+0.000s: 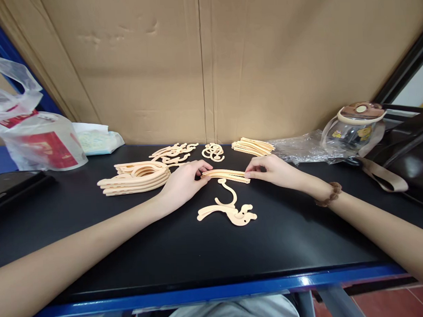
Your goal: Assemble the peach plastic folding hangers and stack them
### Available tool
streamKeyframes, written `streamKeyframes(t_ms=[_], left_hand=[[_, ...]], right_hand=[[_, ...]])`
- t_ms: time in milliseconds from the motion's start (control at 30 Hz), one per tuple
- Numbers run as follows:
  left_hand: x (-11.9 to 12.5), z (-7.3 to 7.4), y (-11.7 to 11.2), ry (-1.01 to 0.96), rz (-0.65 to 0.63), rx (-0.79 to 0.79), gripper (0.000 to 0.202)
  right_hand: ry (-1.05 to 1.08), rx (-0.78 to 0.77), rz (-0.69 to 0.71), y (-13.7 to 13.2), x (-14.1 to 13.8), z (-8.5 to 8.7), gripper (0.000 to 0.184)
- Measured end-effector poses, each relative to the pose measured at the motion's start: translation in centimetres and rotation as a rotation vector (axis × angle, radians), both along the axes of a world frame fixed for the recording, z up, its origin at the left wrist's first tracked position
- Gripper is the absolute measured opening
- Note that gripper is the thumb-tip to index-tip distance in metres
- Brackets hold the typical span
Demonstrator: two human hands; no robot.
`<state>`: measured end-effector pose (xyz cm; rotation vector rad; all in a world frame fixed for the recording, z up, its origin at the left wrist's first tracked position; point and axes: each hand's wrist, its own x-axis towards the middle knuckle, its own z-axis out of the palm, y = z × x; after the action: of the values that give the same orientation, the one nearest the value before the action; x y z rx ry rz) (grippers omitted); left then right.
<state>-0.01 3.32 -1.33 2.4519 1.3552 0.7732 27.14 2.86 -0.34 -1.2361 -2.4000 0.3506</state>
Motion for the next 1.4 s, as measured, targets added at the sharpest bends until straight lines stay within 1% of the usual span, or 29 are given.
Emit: streamKeyframes(t_ms=[167, 300, 467, 700, 933, 1033, 1167, 1300, 1400], left_hand=[[-0.1, -0.1, 0.1, -0.046, 0.007, -0.05, 0.023], [-0.1, -0.2, 0.2, -0.085, -0.005, -0.071, 0.025], [0.0, -0.1, 0.6, -0.148, -0.007, -0.095, 0.018], [0.2, 0.3, 0.2, -0.183, 0.037, -0.101, 0.018], [0.0, 0.1, 0.4, -0.188, 0.021, -0.121, 0.018], [0.0, 0.0, 0.5, -0.213, 0.001, -0.131, 0.017], [0.4, 0.2, 0.1, -0.235, 0.022, -0.174, 0.019], [0.6, 0.2, -0.2, -0.206, 0.011, -0.15, 0.021], [0.6, 0.1, -0.2, -0.205, -0.025, -0.131, 0.021]], right_hand=[[-0.045, 0.078, -0.053, 0.3, 0.3, -0.3, 0.026], [-0.082, 0.103, -0.1, 0.4, 0.4, -0.3, 0.022], [-0.113, 0.113, -0.133, 0.3, 0.3, -0.2, 0.02], [-0.117, 0.113, -0.096, 0.0, 0.0, 0.0, 0.02], [-0.146, 0.117, -0.086, -0.2, -0.4, 0.0, 0.02], [-0.162, 0.094, -0.127, -0.3, -0.5, 0.0, 0.021], [-0.202, 0.072, -0.211, -0.4, -0.4, 0.1, 0.022], [-0.27, 0.058, -0.298, -0.6, -0.1, 0.5, 0.018], [-0.314, 0.086, -0.329, -0.8, 0.0, 1.1, 0.02]])
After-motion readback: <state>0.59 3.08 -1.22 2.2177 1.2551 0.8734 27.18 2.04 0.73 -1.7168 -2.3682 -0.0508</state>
